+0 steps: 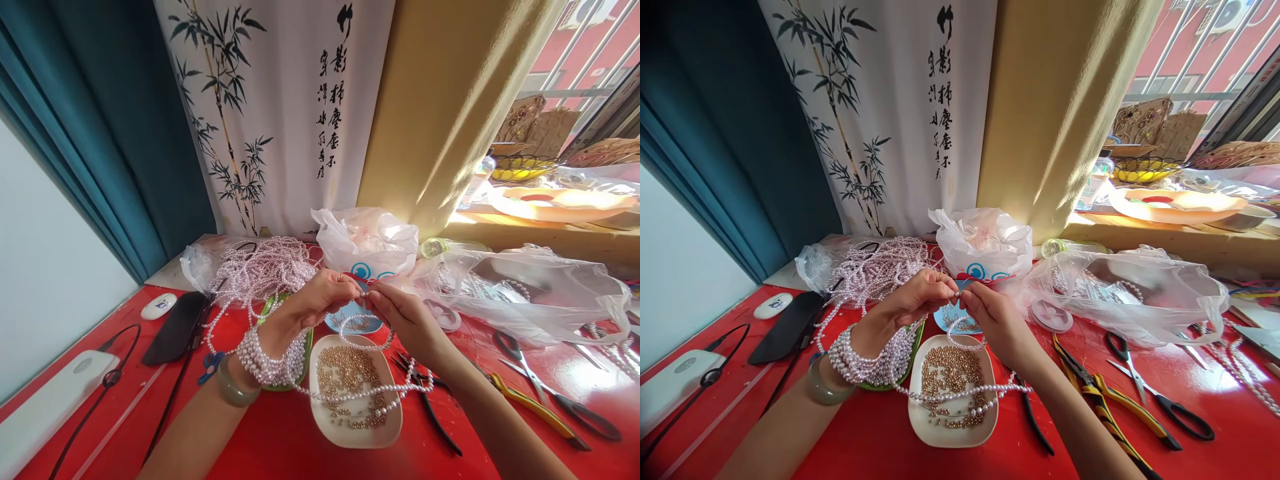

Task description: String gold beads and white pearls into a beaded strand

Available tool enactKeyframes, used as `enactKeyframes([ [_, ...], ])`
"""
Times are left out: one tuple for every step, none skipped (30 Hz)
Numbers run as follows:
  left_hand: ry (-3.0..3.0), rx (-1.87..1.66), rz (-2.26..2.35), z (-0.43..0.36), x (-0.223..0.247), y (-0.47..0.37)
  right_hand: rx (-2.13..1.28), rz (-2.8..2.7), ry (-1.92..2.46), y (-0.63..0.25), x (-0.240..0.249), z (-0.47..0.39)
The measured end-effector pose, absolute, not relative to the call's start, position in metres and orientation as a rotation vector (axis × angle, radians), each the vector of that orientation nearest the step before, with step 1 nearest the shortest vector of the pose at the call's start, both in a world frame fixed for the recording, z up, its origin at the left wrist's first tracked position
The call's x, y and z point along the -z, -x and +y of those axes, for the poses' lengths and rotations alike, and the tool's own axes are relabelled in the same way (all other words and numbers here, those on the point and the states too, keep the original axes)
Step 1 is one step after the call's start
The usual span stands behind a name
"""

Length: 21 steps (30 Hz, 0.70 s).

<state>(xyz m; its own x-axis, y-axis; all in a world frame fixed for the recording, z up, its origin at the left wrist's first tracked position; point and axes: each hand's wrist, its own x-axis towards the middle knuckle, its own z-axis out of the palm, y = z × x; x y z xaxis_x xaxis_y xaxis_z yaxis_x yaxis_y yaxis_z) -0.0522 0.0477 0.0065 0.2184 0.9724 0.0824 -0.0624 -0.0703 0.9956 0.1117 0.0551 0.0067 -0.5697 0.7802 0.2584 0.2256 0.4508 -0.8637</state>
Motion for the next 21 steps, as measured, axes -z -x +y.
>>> enactKeyframes([
  [-1.293,-1.096,0.951,0.048,-0.007,0.052,-1.093,-2.043,0.842,-0.112,-0.007,0.056],
  [-1.264,-1.071,0.923,0.049,-0.007,0.051,-1.106,-2.04,0.847,-0.113,-0.007,0.057],
  [-1.246,-1.084,0.903,0.049,-0.008,0.051,-1.117,-2.03,0.854,-0.113,-0.006,0.058],
  [-1.23,-1.103,0.896,0.049,-0.008,0.05,-1.125,-2.013,0.862,-0.114,-0.006,0.059],
  [-1.221,-1.115,0.896,0.049,-0.009,0.05,-1.129,-1.991,0.87,-0.115,-0.007,0.06],
  [-1.224,-1.12,0.901,0.049,-0.01,0.05,-1.126,-1.971,0.877,-0.116,-0.007,0.061],
  [-1.231,-1.119,0.908,0.049,-0.01,0.051,-1.113,-1.961,0.883,-0.117,-0.008,0.062],
  [-1.238,-1.113,0.918,0.049,-0.011,0.051,-1.086,-1.963,0.892,-0.117,-0.009,0.062],
  [-1.248,-1.102,0.932,0.049,-0.012,0.052,-1.053,-1.976,0.906,-0.117,-0.01,0.062],
  [-1.258,-1.094,0.946,0.049,-0.012,0.052,-1.019,-1.991,0.92,-0.117,-0.012,0.062],
  [-1.266,-1.092,0.955,0.048,-0.013,0.052,-0.99,-2.001,0.932,-0.117,-0.013,0.061],
  [-1.27,-1.093,0.956,0.048,-0.014,0.052,-0.978,-2.005,0.935,-0.117,-0.015,0.06],
  [-1.273,-1.098,0.955,0.047,-0.016,0.052,-0.992,-1.996,0.93,-0.116,-0.017,0.059],
  [-1.283,-1.104,0.959,0.047,-0.017,0.051,-1.032,-1.976,0.924,-0.116,-0.018,0.059],
  [-1.302,-1.114,0.974,0.046,-0.018,0.05,-1.091,-1.942,0.919,-0.115,-0.019,0.058],
  [-1.332,-1.124,1.003,0.045,-0.019,0.049,-1.167,-1.898,0.915,-0.115,-0.02,0.058],
  [-1.368,-1.131,1.042,0.045,-0.02,0.049,-1.266,-1.84,0.908,-0.115,-0.021,0.058],
  [-1.4,-1.142,1.075,0.045,-0.02,0.048,-1.384,-1.768,0.892,-0.115,-0.021,0.058],
  [-1.42,-1.157,1.09,0.045,-0.02,0.048,-1.52,-1.686,0.864,-0.116,-0.021,0.059],
  [-1.423,-1.177,1.081,0.045,-0.02,0.048,-1.664,-1.601,0.829,-0.117,-0.021,0.06],
  [-1.41,-1.199,1.055,0.045,-0.019,0.048,-1.8,-1.514,0.797,-0.118,-0.021,0.061],
])
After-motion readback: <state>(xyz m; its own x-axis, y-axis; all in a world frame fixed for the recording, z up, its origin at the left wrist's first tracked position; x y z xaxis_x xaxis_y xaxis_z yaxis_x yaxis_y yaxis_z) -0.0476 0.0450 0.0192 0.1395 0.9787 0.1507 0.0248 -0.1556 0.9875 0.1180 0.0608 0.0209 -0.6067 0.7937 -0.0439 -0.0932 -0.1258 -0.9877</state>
